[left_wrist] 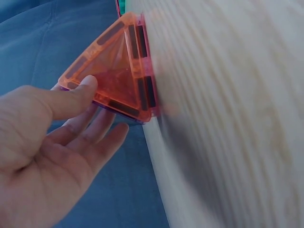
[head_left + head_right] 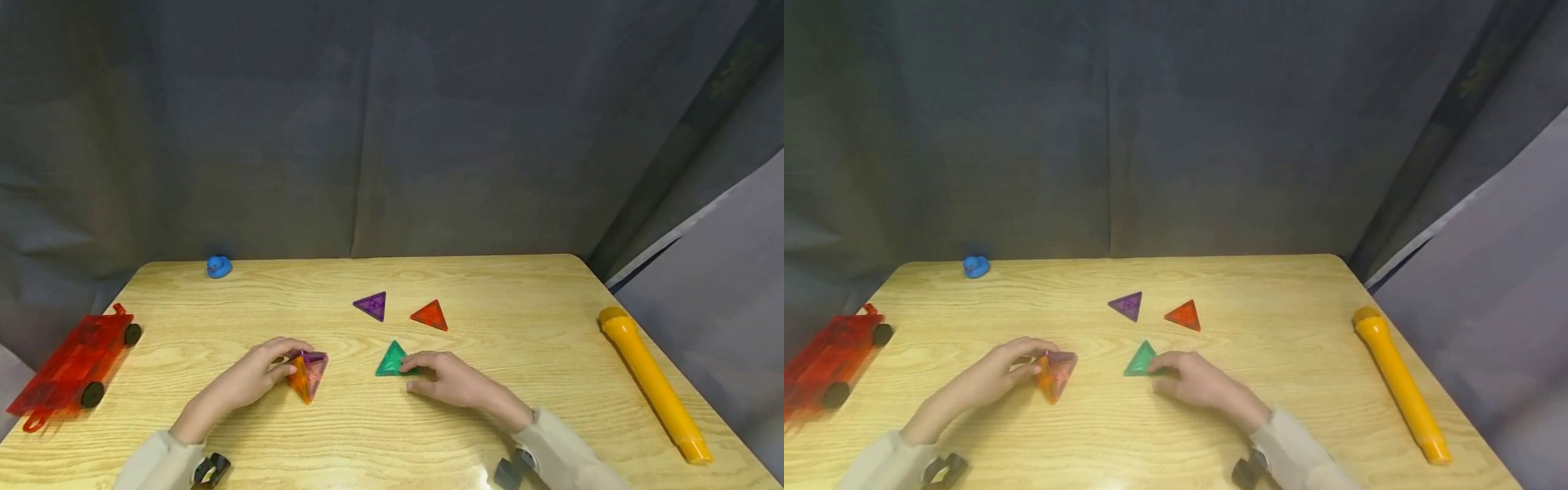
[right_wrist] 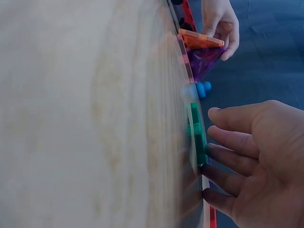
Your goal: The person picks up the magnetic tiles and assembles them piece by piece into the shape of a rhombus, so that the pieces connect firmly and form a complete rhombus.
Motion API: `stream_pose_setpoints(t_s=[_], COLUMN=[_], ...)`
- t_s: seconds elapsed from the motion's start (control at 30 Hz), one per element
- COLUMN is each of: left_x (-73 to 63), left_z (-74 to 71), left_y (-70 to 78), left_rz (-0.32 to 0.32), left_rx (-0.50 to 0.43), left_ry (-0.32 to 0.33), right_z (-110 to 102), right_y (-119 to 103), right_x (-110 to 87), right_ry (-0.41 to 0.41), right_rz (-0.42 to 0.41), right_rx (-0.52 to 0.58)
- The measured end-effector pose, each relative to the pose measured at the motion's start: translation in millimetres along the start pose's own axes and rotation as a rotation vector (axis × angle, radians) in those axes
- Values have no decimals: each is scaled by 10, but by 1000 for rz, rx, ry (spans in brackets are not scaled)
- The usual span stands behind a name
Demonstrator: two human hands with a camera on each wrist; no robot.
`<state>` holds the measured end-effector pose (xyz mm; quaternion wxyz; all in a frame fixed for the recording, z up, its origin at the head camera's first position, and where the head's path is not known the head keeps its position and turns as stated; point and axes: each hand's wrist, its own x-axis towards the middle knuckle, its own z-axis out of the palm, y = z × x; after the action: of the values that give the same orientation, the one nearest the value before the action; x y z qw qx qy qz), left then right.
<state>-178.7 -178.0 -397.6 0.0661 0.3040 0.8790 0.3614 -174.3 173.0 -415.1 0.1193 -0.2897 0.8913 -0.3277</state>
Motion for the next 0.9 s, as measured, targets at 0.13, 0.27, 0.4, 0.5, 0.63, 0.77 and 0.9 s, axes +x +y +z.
stream_pose_setpoints(t_s=[0.13, 0.27, 0.4, 0.5, 0.63, 0.77, 0.9], left_x=[0, 4, 7, 8, 7, 3, 1], left_z=[-10, -16, -15, -14, -10, -7, -14], left_y=[20, 41, 50, 54, 59, 54, 61], left_rz=[-8, -11, -11, -10, -11, -8, -7], left_rx=[4, 7, 5, 3, 0, 9, 17], left_ry=[-7, -10, -7, -7, -3, 4, 0], right_z=[26, 43, 46, 49, 64, 82, 86], right_y=[-28, -62, -98, -124, -152, -172, -191], right_x=[-52, -109, -165, -203, -239, -250, -250], right_ry=[-15, -28, -44, -58, -70, -70, -67], right_rz=[0, 6, 6, 6, 8, 9, 11], right_rx=[10, 11, 5, 14, 29, 26, 16])
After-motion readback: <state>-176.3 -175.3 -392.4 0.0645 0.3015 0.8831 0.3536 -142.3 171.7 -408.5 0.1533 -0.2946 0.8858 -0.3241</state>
